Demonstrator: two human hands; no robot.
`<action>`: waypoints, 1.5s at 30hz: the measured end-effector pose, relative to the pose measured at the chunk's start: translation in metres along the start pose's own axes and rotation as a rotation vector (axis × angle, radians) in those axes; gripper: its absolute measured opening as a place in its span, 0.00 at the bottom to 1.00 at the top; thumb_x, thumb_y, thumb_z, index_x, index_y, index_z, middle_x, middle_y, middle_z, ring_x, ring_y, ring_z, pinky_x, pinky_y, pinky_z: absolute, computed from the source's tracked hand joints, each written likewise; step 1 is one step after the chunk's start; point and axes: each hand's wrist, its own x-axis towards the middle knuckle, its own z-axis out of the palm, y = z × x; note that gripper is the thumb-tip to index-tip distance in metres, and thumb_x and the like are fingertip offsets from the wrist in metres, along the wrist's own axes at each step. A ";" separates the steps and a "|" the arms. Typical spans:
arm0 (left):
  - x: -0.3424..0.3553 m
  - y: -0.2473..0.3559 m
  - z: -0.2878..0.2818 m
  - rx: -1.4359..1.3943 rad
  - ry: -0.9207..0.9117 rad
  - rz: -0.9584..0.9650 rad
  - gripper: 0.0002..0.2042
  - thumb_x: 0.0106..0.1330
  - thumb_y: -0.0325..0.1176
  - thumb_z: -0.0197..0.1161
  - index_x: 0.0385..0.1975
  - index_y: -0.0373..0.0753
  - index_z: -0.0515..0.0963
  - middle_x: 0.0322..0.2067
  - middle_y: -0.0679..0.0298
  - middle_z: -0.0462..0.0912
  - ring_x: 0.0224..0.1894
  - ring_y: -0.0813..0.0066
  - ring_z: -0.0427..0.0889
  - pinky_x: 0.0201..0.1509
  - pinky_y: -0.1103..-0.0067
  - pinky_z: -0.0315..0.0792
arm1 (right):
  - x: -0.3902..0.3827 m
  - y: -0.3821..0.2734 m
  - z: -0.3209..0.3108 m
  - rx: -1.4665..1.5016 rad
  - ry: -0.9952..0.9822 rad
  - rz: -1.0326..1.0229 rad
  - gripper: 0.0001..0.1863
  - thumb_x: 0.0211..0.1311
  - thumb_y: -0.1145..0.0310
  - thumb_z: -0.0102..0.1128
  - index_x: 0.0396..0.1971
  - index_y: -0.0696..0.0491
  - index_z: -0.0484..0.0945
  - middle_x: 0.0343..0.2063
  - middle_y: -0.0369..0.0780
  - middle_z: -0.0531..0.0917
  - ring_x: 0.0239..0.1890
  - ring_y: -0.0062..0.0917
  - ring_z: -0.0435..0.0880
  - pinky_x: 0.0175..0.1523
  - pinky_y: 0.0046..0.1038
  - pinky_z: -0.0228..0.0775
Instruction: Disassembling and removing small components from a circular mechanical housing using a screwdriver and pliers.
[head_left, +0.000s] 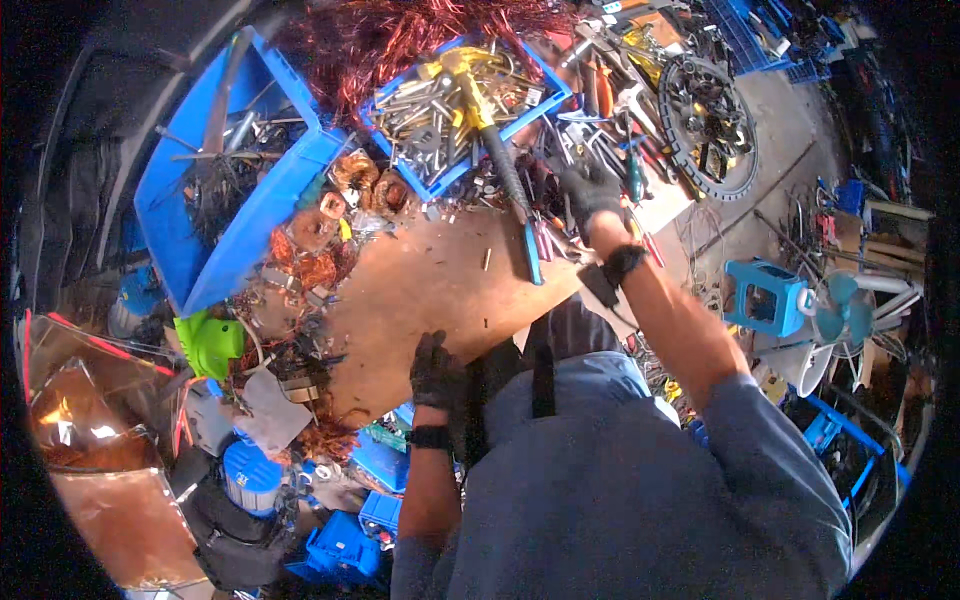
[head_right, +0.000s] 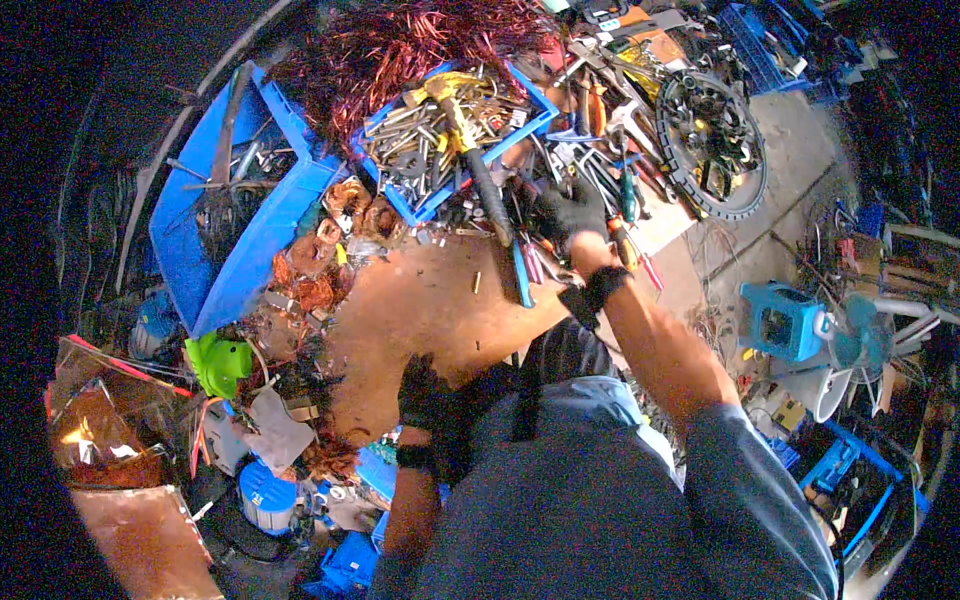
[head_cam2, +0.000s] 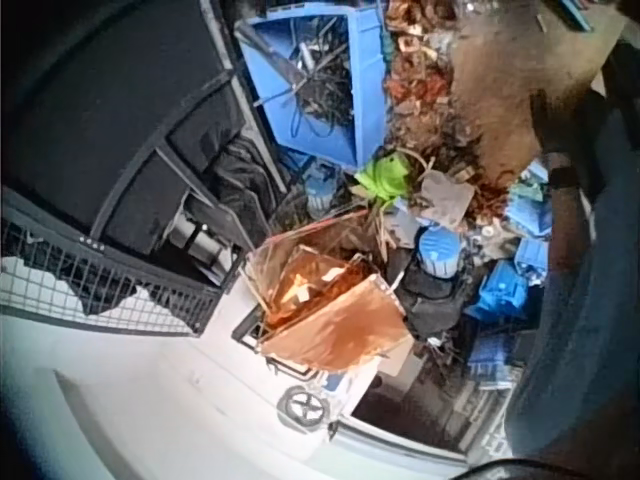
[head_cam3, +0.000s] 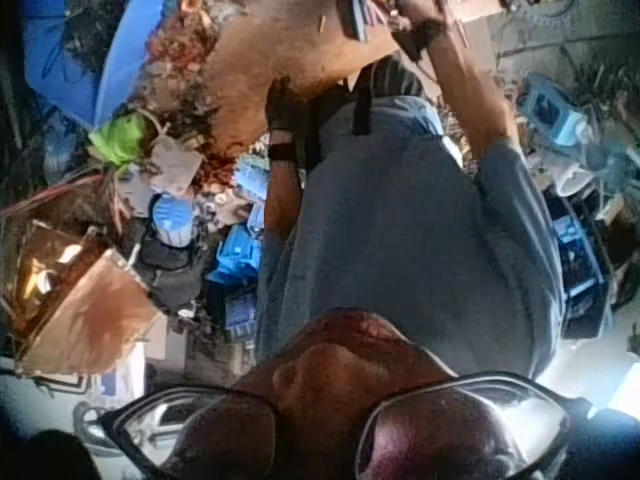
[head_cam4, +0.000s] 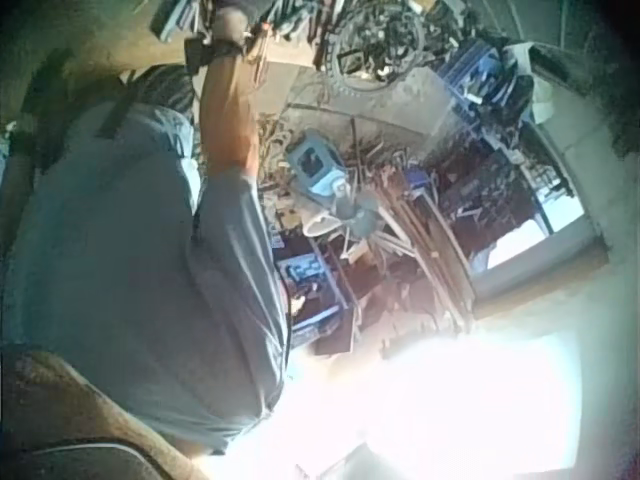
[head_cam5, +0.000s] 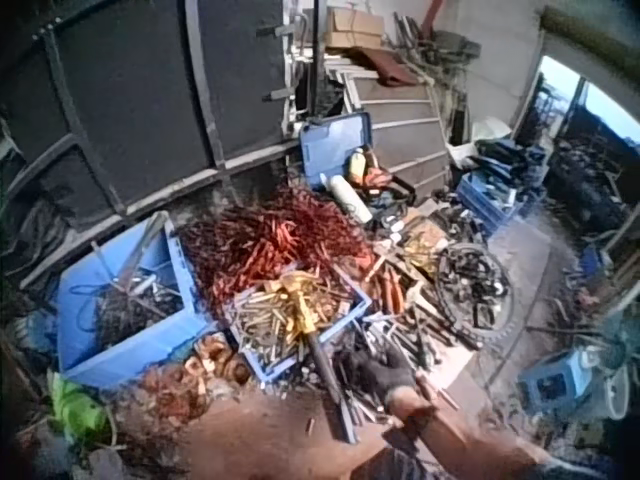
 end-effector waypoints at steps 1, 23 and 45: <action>0.016 0.001 0.002 0.165 0.075 0.232 0.11 0.69 0.37 0.56 0.45 0.44 0.81 0.31 0.63 0.79 0.35 0.69 0.79 0.41 0.72 0.76 | -0.020 0.003 -0.010 0.085 -0.028 0.007 0.07 0.62 0.70 0.66 0.37 0.56 0.81 0.30 0.36 0.84 0.31 0.18 0.79 0.37 0.23 0.71; 0.142 0.095 0.021 -1.105 -0.473 -0.972 0.09 0.76 0.40 0.53 0.42 0.46 0.78 0.13 0.76 0.58 0.09 0.82 0.56 0.12 0.81 0.51 | -0.099 0.006 -0.009 -0.510 -0.001 0.031 0.21 0.66 0.52 0.59 0.46 0.55 0.81 0.37 0.54 0.86 0.41 0.50 0.85 0.46 0.45 0.77; 0.194 0.119 0.111 -0.936 -0.474 -0.972 0.09 0.74 0.47 0.59 0.34 0.52 0.73 0.20 0.75 0.68 0.18 0.80 0.70 0.18 0.78 0.63 | 0.020 -0.021 -0.087 -0.317 -0.019 -0.144 0.21 0.67 0.54 0.62 0.44 0.58 0.83 0.30 0.48 0.86 0.32 0.33 0.84 0.41 0.35 0.75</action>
